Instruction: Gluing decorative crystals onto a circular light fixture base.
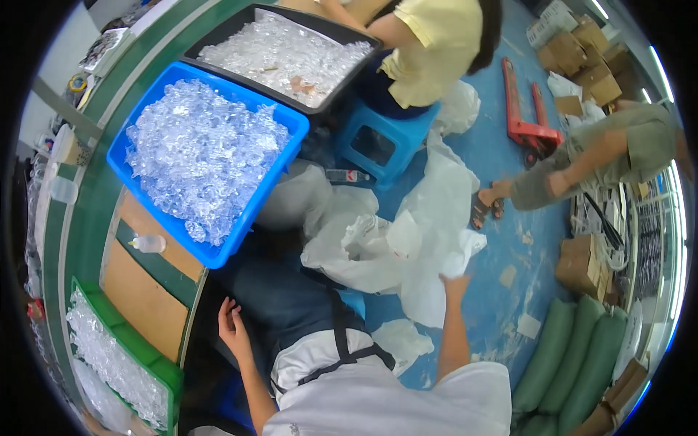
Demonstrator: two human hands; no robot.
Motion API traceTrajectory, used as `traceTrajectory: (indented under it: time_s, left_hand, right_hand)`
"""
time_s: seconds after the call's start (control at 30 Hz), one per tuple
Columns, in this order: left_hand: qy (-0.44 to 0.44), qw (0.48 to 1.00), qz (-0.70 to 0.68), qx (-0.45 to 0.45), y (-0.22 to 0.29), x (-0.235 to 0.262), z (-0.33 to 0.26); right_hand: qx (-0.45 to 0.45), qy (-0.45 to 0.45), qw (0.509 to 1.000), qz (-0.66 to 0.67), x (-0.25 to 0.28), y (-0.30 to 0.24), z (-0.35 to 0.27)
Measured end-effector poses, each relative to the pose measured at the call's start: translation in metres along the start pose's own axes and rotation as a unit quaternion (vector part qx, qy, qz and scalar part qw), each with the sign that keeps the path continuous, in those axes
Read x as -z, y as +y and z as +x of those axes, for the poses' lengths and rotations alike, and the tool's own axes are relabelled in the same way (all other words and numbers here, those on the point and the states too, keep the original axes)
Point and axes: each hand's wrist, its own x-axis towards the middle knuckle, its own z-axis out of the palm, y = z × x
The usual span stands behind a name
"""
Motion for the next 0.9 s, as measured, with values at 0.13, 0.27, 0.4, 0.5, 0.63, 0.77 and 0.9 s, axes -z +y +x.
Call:
traceTrajectory:
  time_s: [0.13,0.27,0.4,0.5,0.63,0.77,0.9]
  left_hand:
    - [-0.024,0.999,0.006,-0.023,0.011,-0.009,0.000]
    - [-0.014,0.999,0.002,-0.037,0.011,0.013,-0.010]
    - [0.032,0.999,0.006,-0.040,0.024,0.037,-0.016]
    - [0.018,0.999,-0.006,-0.036,0.036,0.043,-0.018]
    - [0.035,0.999,-0.021,-0.037,0.041,0.057,-0.018]
    - [0.042,0.996,-0.032,-0.065,0.056,0.063,-0.012]
    - [0.060,0.995,-0.040,-0.074,0.064,0.074,-0.012]
  right_hand:
    - [0.048,-0.178,0.981,0.059,-0.037,0.004,-0.047]
    - [0.225,-0.243,0.942,0.049,0.018,-0.084,-0.090]
    - [0.292,-0.277,0.915,-0.005,0.075,-0.099,-0.085]
    - [0.319,-0.254,0.913,-0.020,0.092,-0.101,-0.080]
    - [0.298,-0.320,0.899,-0.004,0.066,-0.126,-0.071]
    - [0.476,-0.445,0.721,-0.238,-0.017,-0.096,0.002]
    - [0.436,-0.536,0.717,-0.094,-0.047,-0.085,0.049]
